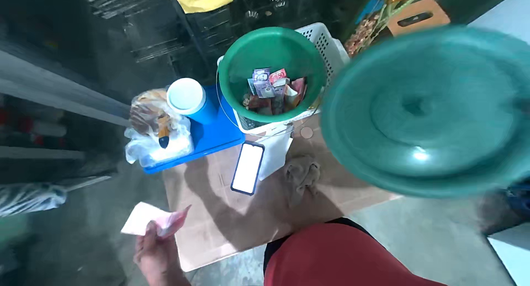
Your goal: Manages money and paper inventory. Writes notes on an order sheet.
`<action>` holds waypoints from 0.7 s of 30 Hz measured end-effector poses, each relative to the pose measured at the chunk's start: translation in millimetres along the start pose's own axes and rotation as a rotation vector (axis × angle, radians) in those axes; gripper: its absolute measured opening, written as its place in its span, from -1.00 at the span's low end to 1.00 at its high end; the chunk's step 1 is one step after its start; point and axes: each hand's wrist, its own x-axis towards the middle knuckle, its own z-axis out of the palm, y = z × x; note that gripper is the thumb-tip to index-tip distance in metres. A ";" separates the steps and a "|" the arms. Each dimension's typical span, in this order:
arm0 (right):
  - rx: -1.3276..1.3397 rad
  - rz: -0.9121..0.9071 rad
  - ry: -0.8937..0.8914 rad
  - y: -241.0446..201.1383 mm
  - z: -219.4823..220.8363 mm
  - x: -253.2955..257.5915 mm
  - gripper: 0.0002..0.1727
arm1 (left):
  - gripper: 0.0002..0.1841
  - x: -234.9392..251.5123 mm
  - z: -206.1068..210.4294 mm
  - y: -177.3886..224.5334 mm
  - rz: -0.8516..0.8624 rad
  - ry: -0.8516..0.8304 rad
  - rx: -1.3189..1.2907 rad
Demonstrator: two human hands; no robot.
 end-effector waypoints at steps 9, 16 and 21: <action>-0.767 0.287 0.378 53.2 218.4 191.7 -0.49 | -0.85 -25.8 76.4 -4.6 -0.085 -0.590 0.002; -0.891 0.333 0.307 53.8 215.1 188.0 -0.32 | -0.84 -53.5 91.4 -16.9 -0.168 -0.562 -0.060; -0.218 0.328 0.374 79.7 190.6 70.3 -0.72 | -0.83 -121.1 149.2 -44.9 -0.330 -0.784 0.053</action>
